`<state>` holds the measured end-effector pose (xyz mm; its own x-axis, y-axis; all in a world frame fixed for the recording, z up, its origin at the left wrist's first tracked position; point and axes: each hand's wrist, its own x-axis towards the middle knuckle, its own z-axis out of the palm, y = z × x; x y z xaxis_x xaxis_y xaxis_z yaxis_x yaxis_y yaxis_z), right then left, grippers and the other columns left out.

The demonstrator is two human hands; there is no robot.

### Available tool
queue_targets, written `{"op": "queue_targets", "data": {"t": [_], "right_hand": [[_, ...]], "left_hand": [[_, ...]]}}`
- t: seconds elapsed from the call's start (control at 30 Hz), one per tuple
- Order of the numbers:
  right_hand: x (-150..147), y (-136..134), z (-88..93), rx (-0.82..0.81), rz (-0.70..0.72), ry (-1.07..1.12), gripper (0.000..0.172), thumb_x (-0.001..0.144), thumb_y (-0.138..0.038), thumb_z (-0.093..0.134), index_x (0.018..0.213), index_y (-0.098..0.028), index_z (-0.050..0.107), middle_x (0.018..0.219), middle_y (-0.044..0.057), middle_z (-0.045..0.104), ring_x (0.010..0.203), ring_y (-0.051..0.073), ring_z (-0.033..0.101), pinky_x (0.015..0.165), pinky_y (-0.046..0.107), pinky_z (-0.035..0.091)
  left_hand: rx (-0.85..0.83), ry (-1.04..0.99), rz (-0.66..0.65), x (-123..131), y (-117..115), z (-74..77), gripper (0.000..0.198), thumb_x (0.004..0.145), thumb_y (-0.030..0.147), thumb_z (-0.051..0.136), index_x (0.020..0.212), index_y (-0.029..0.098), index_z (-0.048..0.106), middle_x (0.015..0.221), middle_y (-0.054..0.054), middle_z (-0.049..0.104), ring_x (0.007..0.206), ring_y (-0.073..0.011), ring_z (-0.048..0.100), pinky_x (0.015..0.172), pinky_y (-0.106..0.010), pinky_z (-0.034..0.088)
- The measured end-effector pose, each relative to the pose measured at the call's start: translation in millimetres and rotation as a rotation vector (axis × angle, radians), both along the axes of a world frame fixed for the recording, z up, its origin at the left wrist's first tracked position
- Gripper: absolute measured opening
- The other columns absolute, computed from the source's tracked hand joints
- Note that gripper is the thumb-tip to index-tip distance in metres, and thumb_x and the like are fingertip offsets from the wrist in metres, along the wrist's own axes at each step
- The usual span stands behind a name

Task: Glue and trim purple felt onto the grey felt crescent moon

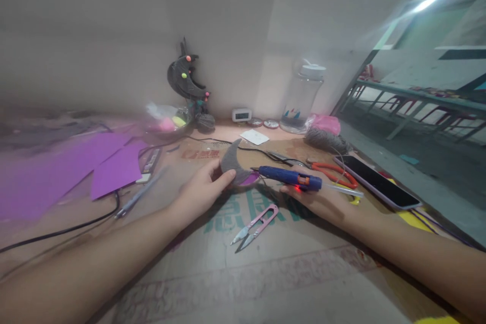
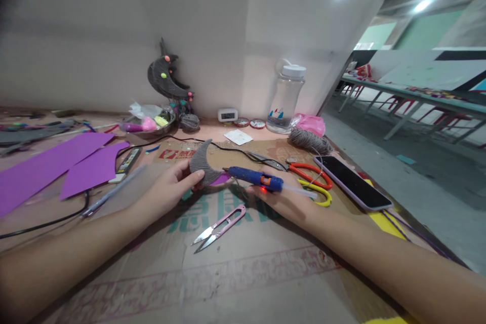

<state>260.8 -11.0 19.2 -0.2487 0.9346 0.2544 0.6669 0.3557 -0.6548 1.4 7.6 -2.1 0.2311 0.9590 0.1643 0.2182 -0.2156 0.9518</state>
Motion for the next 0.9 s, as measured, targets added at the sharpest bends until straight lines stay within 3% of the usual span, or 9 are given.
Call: {"op": "queue_targets", "data": {"t": [0.53,0.9], "right_hand": [[3.1,-0.8,0.2,-0.004,0.006,-0.024,0.027,0.077,-0.047,0.062,0.069,-0.024,0.049,0.066,0.002,0.056,0.063,0.02,0.053,0.058,0.037,0.048],[1.5,-4.8,1.5,0.02,-0.018,-0.108,0.023,0.077,-0.043,0.064,0.069,-0.023,0.055,0.062,0.001,0.059,0.057,0.018,0.055,0.051,0.031,0.043]], "left_hand": [[-0.022,-0.032,0.018,1.5,-0.6,1.4,0.021,0.086,0.039,0.059,0.086,0.017,0.059,0.07,0.002,0.058,0.065,-0.0154,0.054,0.061,-0.026,0.04],[-0.01,-0.005,0.034,-0.7,2.2,-2.9,0.025,0.087,0.041,0.057,0.093,0.017,0.061,0.081,0.0,0.066,0.07,-0.0165,0.057,0.062,-0.026,0.04]]}}
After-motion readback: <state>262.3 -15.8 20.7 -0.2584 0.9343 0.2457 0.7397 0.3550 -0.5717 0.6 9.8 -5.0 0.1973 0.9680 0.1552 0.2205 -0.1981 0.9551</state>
